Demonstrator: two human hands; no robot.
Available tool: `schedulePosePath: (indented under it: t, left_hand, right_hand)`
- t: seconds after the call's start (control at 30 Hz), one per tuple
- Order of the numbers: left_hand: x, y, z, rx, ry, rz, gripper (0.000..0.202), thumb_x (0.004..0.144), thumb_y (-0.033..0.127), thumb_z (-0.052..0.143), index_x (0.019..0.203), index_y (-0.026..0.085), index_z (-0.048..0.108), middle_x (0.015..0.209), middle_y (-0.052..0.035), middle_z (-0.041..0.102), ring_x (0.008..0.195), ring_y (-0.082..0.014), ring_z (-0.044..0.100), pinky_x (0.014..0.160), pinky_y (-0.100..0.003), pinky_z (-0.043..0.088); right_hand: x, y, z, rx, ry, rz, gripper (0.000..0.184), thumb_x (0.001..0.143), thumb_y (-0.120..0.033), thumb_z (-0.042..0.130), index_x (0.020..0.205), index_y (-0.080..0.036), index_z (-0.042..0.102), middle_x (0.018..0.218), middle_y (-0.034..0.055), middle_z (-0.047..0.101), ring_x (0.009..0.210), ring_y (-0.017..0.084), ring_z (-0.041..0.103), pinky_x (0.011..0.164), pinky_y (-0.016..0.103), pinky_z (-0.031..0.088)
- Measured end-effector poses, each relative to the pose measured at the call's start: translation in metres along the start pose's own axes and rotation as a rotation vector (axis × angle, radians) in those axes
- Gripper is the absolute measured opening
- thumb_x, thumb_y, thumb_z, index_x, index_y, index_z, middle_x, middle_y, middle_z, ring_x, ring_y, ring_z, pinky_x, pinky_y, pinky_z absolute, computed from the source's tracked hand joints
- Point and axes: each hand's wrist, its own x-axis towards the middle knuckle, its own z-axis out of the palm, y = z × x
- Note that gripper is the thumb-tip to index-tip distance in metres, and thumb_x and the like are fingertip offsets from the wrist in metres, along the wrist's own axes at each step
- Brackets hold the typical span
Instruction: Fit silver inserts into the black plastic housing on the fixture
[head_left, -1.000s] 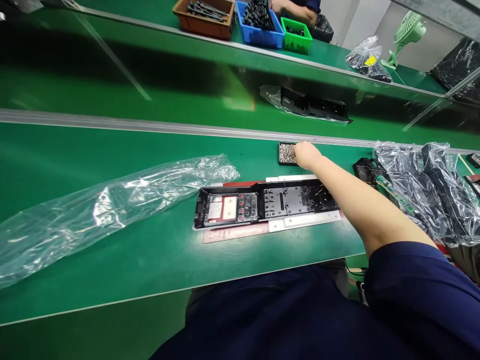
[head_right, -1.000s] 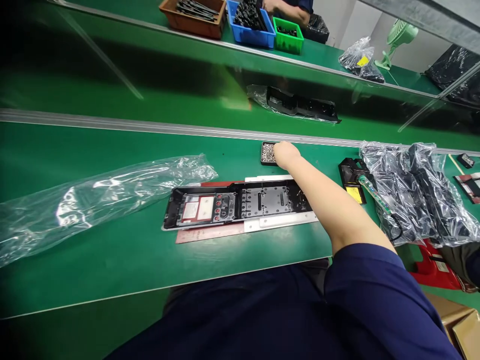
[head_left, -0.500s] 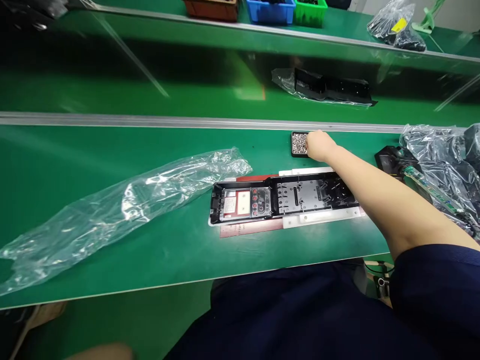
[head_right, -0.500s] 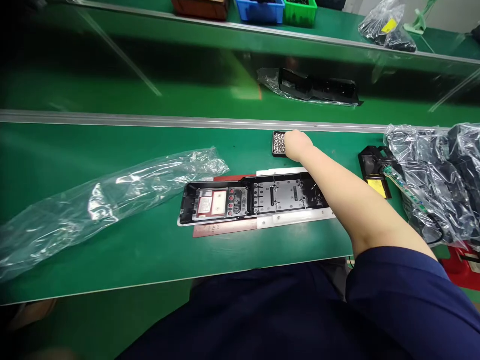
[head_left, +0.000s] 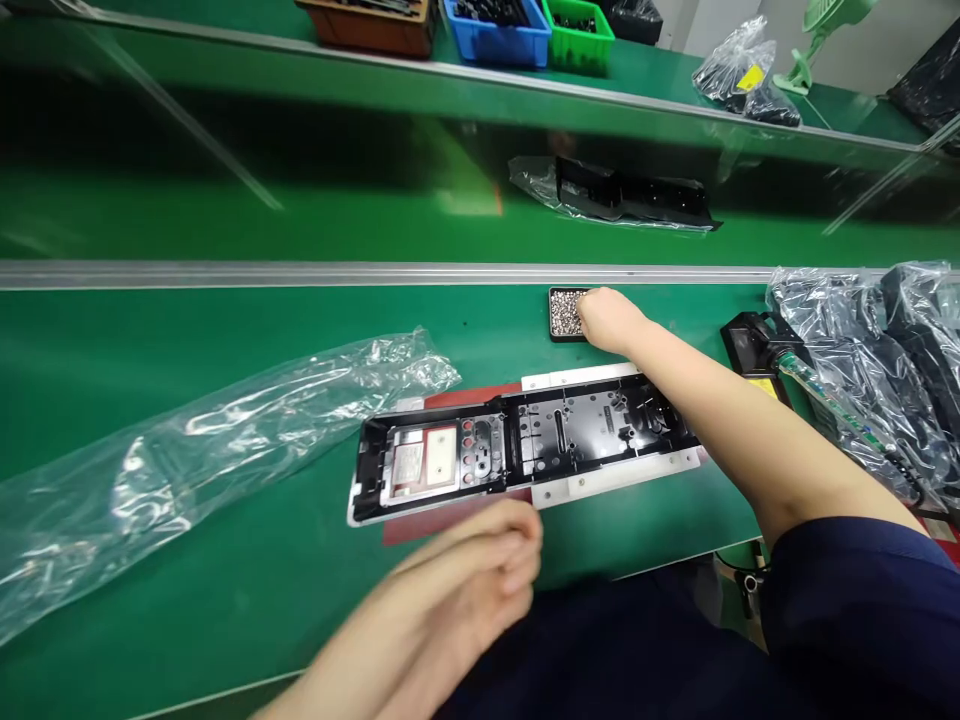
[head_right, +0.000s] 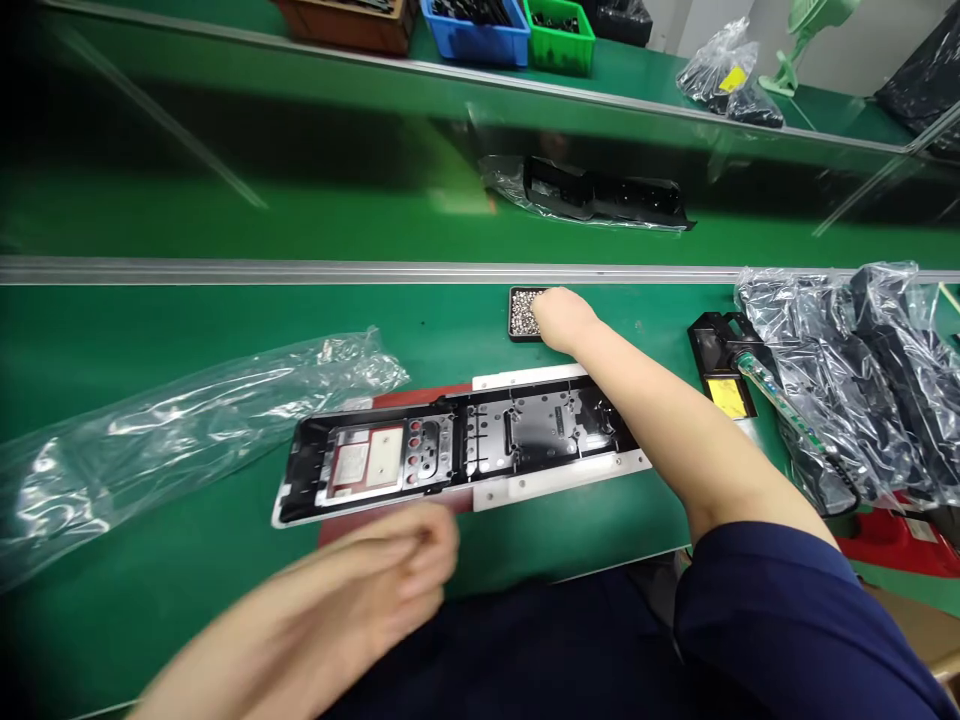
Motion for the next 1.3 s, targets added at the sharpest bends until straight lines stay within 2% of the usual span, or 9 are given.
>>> schedulePosePath:
  t: [0.13, 0.27, 0.3, 0.37, 0.43, 0.5, 0.67, 0.93, 1.3]
  left_hand:
    - [0.051, -0.024, 0.014, 0.178, -0.259, -0.217, 0.012, 0.079, 0.008, 0.059, 0.087, 0.007, 0.068, 0.091, -0.0132, 0.065, 0.086, -0.0182, 0.061, 0.075, -0.021, 0.046]
    - [0.077, -0.042, 0.006, 0.202, -0.348, -0.308, 0.021, 0.079, 0.009, 0.058, 0.096, 0.004, 0.068, 0.109, -0.018, 0.066, 0.105, -0.0216, 0.062, 0.089, -0.023, 0.043]
    - [0.08, -0.043, 0.003, 0.211, -0.345, -0.305, 0.022, 0.078, 0.01, 0.06, 0.098, 0.005, 0.069, 0.111, -0.0176, 0.066, 0.106, -0.0218, 0.061, 0.09, -0.023, 0.043]
    - [0.083, -0.042, -0.002, 0.199, -0.348, -0.29, 0.024, 0.076, 0.013, 0.066, 0.099, 0.007, 0.069, 0.111, -0.0158, 0.067, 0.106, -0.0217, 0.062, 0.089, -0.024, 0.045]
    - [0.085, -0.04, -0.004, 0.165, -0.399, -0.249, 0.021, 0.075, 0.017, 0.07, 0.096, 0.01, 0.071, 0.106, -0.013, 0.069, 0.103, -0.0207, 0.063, 0.087, -0.023, 0.046]
    - [0.085, -0.037, -0.003, 0.134, -0.477, -0.195, 0.016, 0.079, 0.02, 0.069, 0.093, 0.013, 0.072, 0.095, -0.0091, 0.071, 0.096, -0.0179, 0.064, 0.084, -0.022, 0.046]
    - [0.082, -0.031, 0.007, 0.098, -0.53, -0.166, 0.012, 0.084, 0.025, 0.067, 0.091, 0.017, 0.073, 0.076, -0.0011, 0.067, 0.071, -0.0103, 0.062, 0.075, -0.021, 0.048]
    - [0.084, -0.03, 0.006, 0.191, -0.476, -0.181, 0.014, 0.079, 0.031, 0.072, 0.085, 0.019, 0.073, 0.072, 0.0012, 0.063, 0.072, -0.0086, 0.06, 0.075, -0.017, 0.045]
    - [0.081, -0.026, 0.006, 0.335, -0.467, -0.156, 0.01, 0.082, 0.029, 0.065, 0.084, 0.022, 0.072, 0.079, 0.0015, 0.067, 0.089, -0.0161, 0.061, 0.089, -0.027, 0.042]
  right_hand:
    - [-0.004, -0.001, -0.013, 0.05, 0.044, -0.016, 0.01, 0.095, 0.007, 0.066, 0.088, 0.002, 0.061, 0.083, 0.0084, 0.045, 0.089, 0.021, 0.049, 0.091, 0.031, 0.046]
    - [-0.061, -0.007, -0.029, 0.199, 0.273, -0.058, 0.017, 0.094, 0.007, 0.064, 0.104, -0.007, 0.065, 0.089, 0.0031, 0.047, 0.086, 0.014, 0.048, 0.083, 0.02, 0.042]
    - [-0.083, -0.012, -0.028, 0.29, 0.348, -0.108, 0.019, 0.093, 0.009, 0.061, 0.101, -0.007, 0.065, 0.09, 0.0018, 0.047, 0.084, 0.012, 0.048, 0.08, 0.017, 0.042]
    - [-0.13, -0.022, -0.019, 0.958, 0.481, -0.392, 0.016, 0.097, 0.002, 0.049, 0.099, -0.005, 0.064, 0.091, 0.0049, 0.047, 0.084, 0.013, 0.049, 0.08, 0.018, 0.044]
    - [-0.169, -0.036, 0.0, 1.385, 0.358, -0.571, 0.013, 0.103, -0.005, 0.05, 0.109, -0.005, 0.062, 0.094, 0.0087, 0.046, 0.074, 0.012, 0.05, 0.063, 0.014, 0.043]
    - [-0.195, -0.052, 0.022, 1.76, 0.23, -0.38, 0.013, 0.11, -0.013, 0.051, 0.105, -0.006, 0.061, 0.091, 0.0093, 0.046, 0.075, 0.013, 0.051, 0.07, 0.017, 0.044]
    - [-0.211, -0.081, 0.044, 2.348, 0.003, -0.246, 0.022, 0.115, -0.024, 0.059, 0.103, -0.006, 0.058, 0.091, 0.0096, 0.046, 0.074, 0.011, 0.053, 0.073, 0.014, 0.045]
    - [-0.207, -0.078, 0.04, 2.373, -0.008, -0.218, 0.012, 0.114, -0.021, 0.061, 0.11, -0.01, 0.061, 0.094, 0.009, 0.046, 0.077, 0.011, 0.052, 0.076, 0.013, 0.046]
    - [-0.197, -0.079, 0.035, 2.247, 0.095, -0.265, 0.024, 0.113, -0.02, 0.057, 0.095, -0.007, 0.048, 0.091, 0.0083, 0.045, 0.07, 0.01, 0.05, 0.068, 0.012, 0.042]
